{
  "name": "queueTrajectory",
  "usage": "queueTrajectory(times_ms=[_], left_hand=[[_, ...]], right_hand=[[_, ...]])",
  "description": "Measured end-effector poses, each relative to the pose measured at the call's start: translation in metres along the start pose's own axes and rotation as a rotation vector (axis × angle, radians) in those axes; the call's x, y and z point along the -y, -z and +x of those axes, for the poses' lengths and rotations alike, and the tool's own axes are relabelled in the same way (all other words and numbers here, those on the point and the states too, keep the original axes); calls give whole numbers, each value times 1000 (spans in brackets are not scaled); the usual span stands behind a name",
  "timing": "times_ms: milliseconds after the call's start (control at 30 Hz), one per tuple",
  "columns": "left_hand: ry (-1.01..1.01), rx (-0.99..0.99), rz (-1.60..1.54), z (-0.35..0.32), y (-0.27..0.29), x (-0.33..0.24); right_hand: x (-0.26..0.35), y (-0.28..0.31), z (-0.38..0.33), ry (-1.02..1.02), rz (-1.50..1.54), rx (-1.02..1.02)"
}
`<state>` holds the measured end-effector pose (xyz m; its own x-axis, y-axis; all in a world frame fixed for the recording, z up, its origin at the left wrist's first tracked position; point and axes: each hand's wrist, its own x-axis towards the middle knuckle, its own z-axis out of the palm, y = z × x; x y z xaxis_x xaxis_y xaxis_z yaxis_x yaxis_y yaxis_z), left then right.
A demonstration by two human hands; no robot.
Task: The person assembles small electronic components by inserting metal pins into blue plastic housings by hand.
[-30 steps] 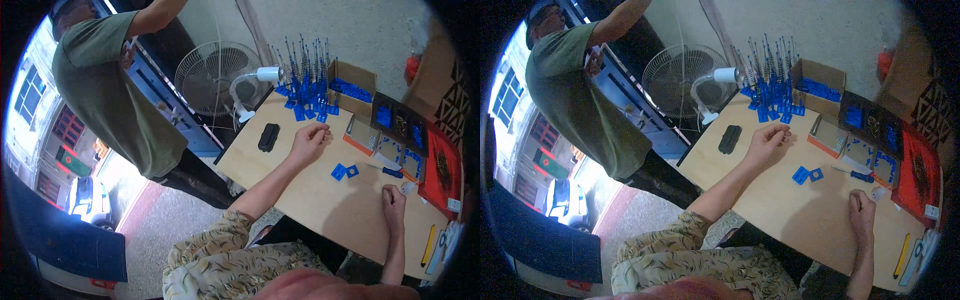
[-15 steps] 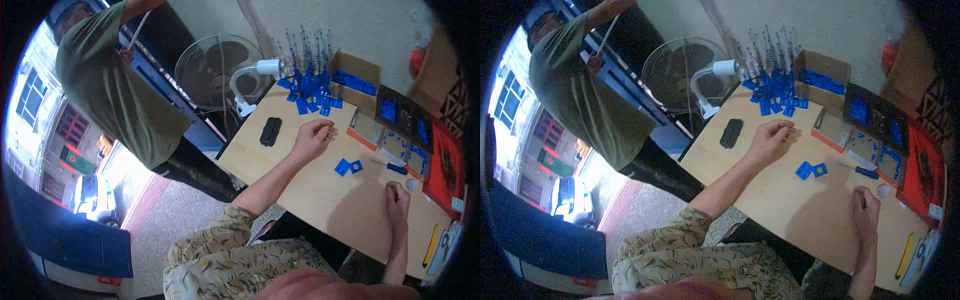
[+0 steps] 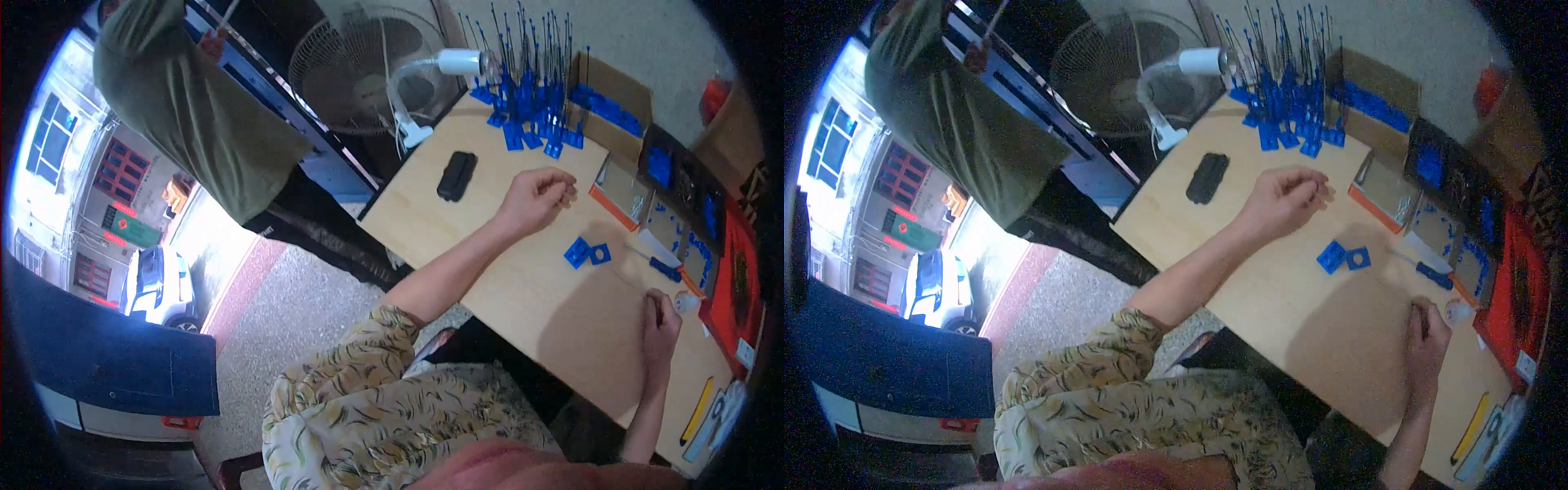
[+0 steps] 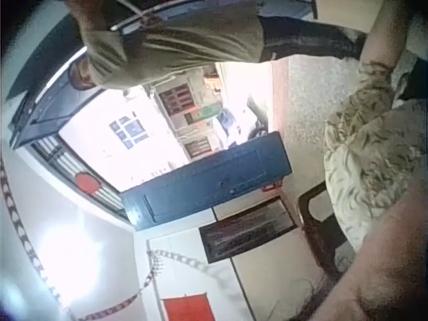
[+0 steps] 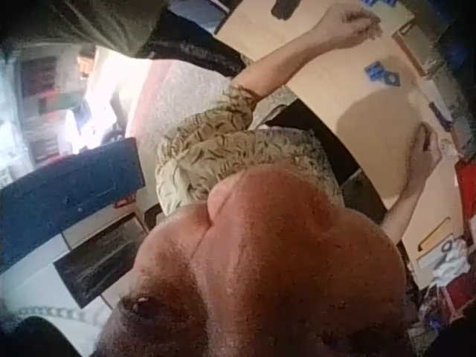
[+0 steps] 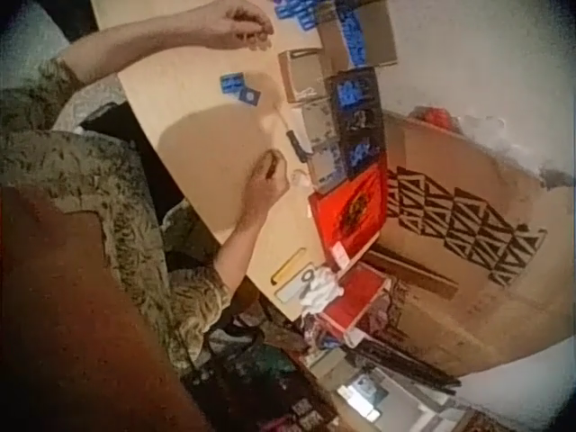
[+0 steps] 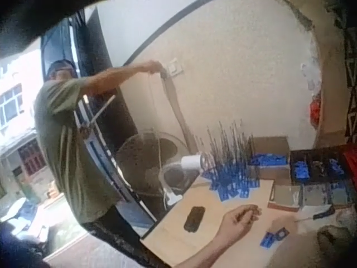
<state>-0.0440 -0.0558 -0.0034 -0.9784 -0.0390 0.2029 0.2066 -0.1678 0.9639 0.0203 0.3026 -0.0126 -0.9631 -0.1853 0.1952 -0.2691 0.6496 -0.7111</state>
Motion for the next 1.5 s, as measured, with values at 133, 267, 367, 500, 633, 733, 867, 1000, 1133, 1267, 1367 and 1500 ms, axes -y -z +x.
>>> queueTrajectory(times_ms=[133, 267, 367, 500, 633, 733, 867, 1000, 1133, 1267, 1367, 1500], left_hand=[[-75, -20, 79, 4, 5, 3], [-5, -12, -1, 6, 5, -3], [0, 9, 32, 5, 9, -6], [-46, 15, 61, 7, 4, -13], [5, 13, 4, 2, 6, 2], [-5, 51, -36, -3, 2, -7], [73, 80, -128, -6, -4, -15], [54, 71, -95, -3, -1, -12], [52, 57, -14, 1, 3, -5], [77, 66, -100, 2, 1, -2], [92, 55, -113, 0, 4, -2], [72, 52, -61, 1, -1, 0]], right_hand=[[-2, -4, 4, 47, -86, 11], [-5, -1, 6, 14, -82, 0], [-12, -5, 10, 56, -86, -2], [-5, -3, 9, 54, -80, -33], [-17, -2, 6, 52, -75, -31], [-15, -5, 5, 47, -32, -24], [-11, -1, 3, 8, 84, -10], [2, -3, 5, 1, 92, -33], [6, -2, 7, 57, 58, -23], [-2, -6, 5, 121, 35, -99], [-3, -4, 7, 57, 61, -18], [-2, 0, 6, 55, 46, -7]])
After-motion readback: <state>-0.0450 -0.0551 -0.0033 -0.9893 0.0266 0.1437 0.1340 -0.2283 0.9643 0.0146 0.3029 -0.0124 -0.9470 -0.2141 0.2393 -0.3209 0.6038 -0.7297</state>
